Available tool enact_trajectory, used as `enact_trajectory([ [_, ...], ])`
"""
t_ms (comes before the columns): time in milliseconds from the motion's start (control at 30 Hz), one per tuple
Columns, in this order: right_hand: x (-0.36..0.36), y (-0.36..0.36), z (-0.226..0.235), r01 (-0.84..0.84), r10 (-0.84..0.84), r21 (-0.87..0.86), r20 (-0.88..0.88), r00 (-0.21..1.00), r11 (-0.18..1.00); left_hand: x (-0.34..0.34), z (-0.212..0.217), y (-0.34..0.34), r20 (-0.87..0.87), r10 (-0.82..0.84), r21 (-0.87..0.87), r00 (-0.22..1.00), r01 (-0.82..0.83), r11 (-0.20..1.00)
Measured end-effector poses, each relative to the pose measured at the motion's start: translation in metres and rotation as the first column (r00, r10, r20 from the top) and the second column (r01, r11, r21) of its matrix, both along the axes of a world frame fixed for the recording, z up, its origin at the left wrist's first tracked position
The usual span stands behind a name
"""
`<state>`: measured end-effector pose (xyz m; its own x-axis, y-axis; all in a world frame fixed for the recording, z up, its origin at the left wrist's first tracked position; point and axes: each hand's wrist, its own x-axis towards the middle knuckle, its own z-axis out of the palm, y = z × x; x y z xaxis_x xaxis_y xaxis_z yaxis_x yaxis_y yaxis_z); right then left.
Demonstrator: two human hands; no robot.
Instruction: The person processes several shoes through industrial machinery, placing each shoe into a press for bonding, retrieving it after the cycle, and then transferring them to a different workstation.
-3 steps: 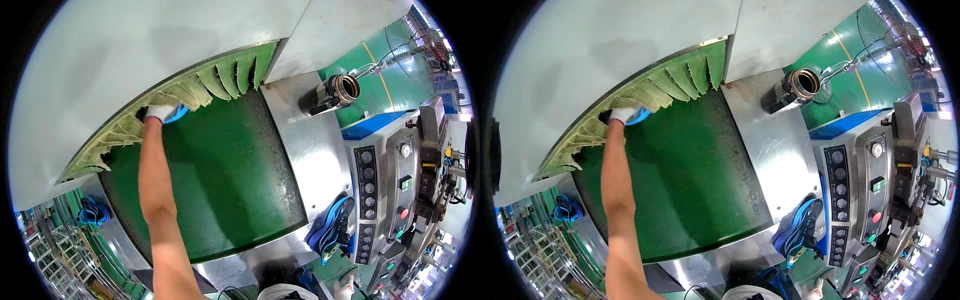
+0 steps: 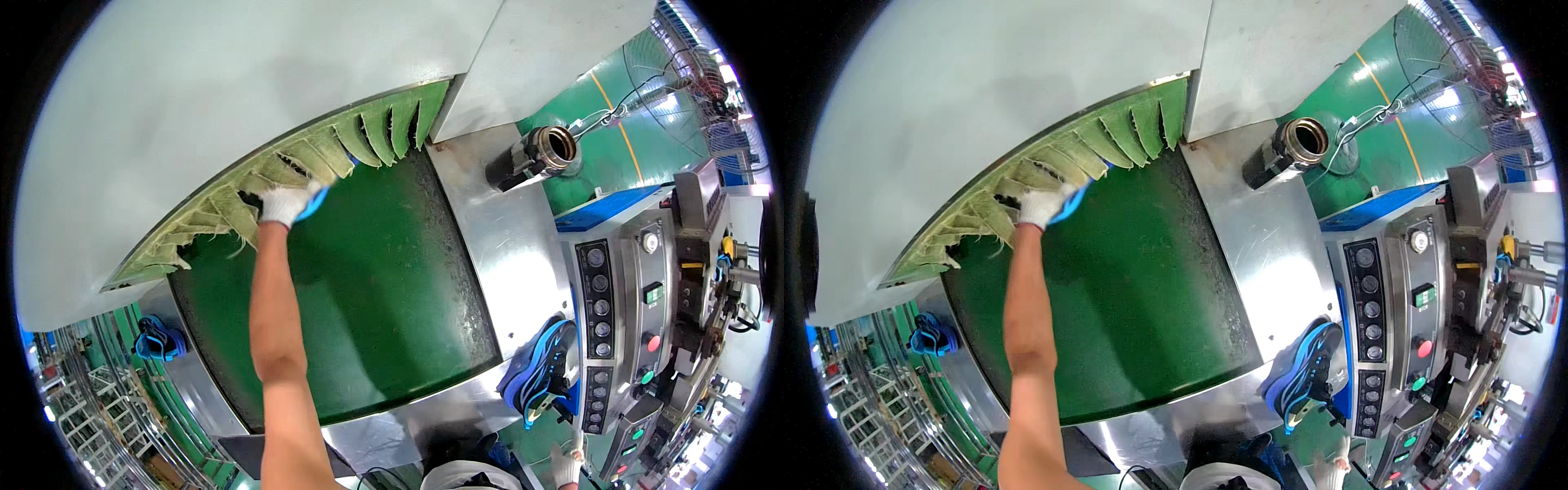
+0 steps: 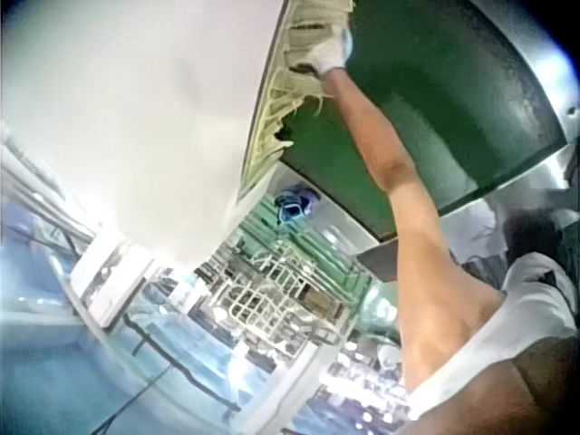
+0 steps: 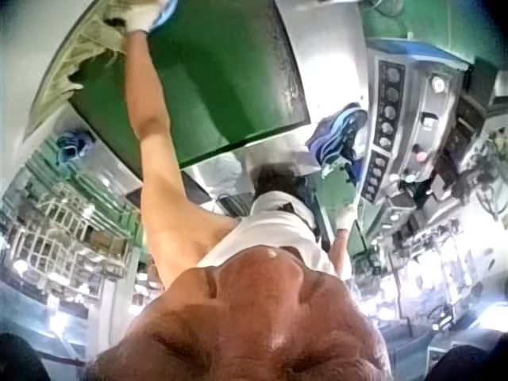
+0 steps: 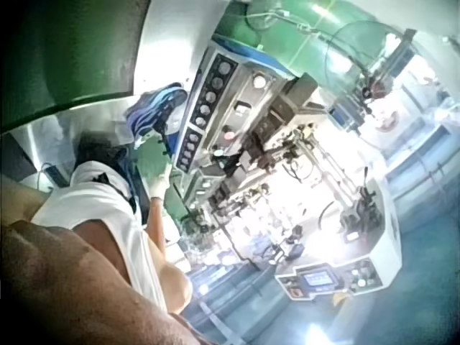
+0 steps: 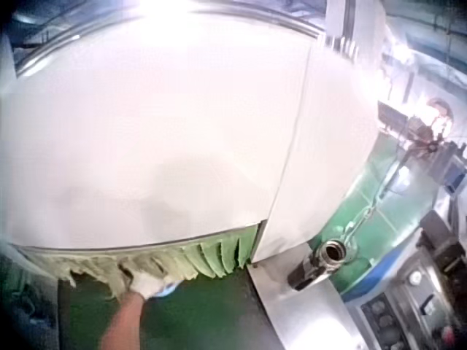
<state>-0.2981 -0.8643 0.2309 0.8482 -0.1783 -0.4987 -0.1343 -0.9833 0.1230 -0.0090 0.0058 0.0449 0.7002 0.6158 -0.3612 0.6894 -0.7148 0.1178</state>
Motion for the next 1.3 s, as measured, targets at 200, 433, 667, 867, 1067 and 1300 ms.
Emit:
enact_trajectory([
  [200,0.082,0.076,0.023,0.034,-0.082,0.37,0.117,0.99,0.929,-0.145,0.055,-0.184,0.388,0.113,-0.206,0.915,-0.034,0.978],
  [433,0.105,0.164,0.045,-0.453,0.412,0.72,0.25,0.876,0.526,-0.247,0.136,-0.345,0.295,-0.289,-0.439,0.911,0.398,0.806],
  [667,0.125,0.137,0.068,-0.499,0.437,0.835,0.369,0.82,0.231,-0.177,0.287,-0.497,0.504,-0.796,-0.306,0.336,0.931,0.199],
  [867,0.149,-0.016,0.146,0.154,0.195,0.808,-0.314,0.929,0.568,-0.074,0.401,-0.641,0.677,-0.734,0.152,-0.058,0.986,0.063],
  [1067,0.072,-0.17,0.129,0.43,-0.346,0.751,-0.63,0.695,-0.501,0.097,0.421,-0.781,0.71,-0.7,0.32,-0.074,0.92,0.227],
  [1300,0.035,-0.207,0.134,-0.242,-0.653,0.645,-0.53,0.541,-0.725,0.272,0.322,-0.898,0.604,-0.775,0.201,0.186,0.905,0.375],
])
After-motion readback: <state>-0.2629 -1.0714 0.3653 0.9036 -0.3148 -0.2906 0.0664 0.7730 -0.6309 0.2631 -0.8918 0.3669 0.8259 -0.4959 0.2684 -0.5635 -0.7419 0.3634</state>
